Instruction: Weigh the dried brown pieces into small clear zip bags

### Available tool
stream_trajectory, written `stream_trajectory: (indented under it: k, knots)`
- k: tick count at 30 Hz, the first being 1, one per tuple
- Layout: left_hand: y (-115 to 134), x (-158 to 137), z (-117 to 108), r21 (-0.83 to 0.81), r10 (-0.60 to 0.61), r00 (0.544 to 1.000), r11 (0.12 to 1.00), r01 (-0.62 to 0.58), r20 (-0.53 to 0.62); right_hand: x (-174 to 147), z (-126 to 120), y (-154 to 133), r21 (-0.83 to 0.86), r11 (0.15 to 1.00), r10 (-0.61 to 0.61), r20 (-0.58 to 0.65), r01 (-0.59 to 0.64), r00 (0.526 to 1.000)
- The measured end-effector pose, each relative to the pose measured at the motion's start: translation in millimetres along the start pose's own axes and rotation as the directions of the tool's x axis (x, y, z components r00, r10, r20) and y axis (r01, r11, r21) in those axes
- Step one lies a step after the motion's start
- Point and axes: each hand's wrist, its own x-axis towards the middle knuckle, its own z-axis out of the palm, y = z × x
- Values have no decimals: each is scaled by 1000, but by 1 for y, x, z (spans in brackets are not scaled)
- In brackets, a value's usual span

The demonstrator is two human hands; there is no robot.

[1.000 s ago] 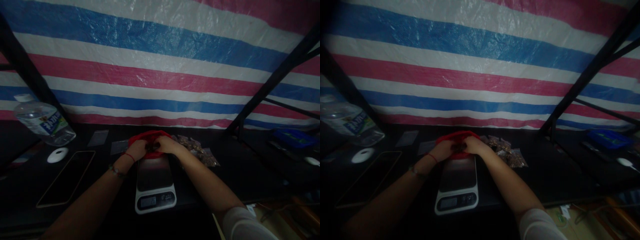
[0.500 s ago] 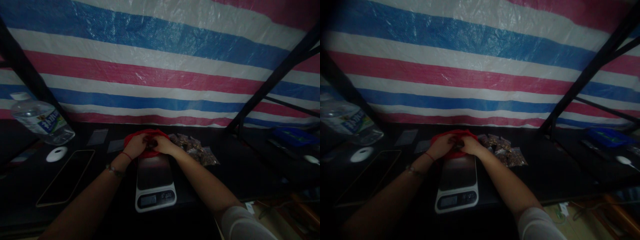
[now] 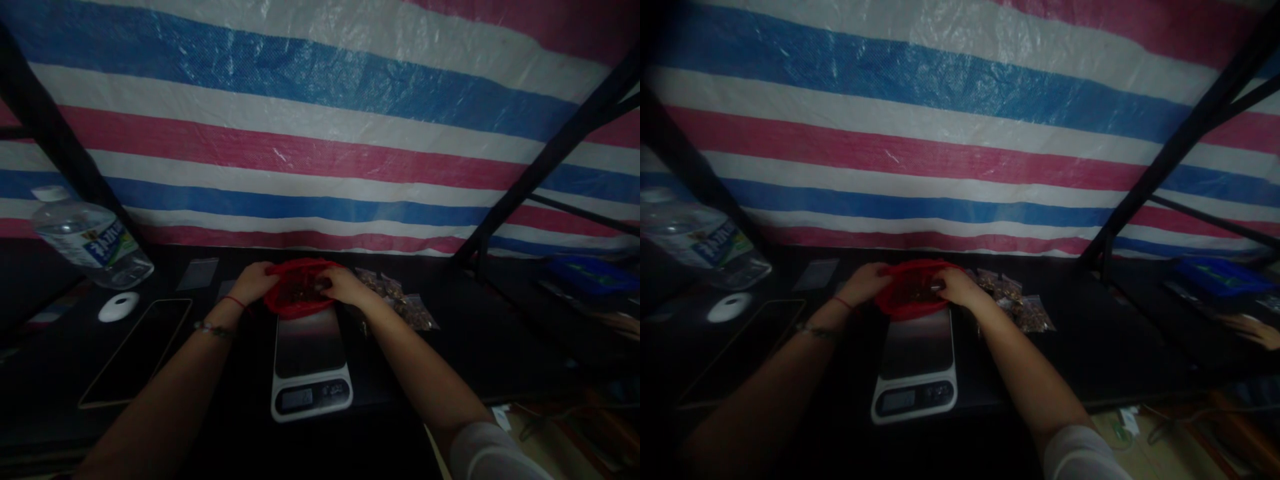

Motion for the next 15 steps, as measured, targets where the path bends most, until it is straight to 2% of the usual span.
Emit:
stream_trajectory:
  k: [2, 3, 5, 7, 12, 15]
  knots:
    - [4, 0, 7, -220, -37, 998, 975, 24, -55, -4, -1, 2, -28, 999, 39, 17, -39, 999]
    - [7, -1, 10, -368, -56, 996, 930, 28, -65, -5, -1, 3, -41, 998, 51, 26, -50, 998]
    - [11, -5, 16, -652, -81, 996, 757, 32, -45, -6, 0, 4, -55, 997, 59, 35, -57, 998]
    - [15, -9, 20, -829, -79, 997, 556, 62, 21, -6, 2, 4, -54, 998, 36, 33, -34, 999]
    - [17, -15, 21, -949, -16, 976, 228, 217, 219, -3, 7, 0, -32, 999, -41, 45, 43, 998]
    - [18, -15, 21, -938, 96, 933, 49, 344, 347, -2, 9, -1, 4, 999, -43, 36, 43, 998]
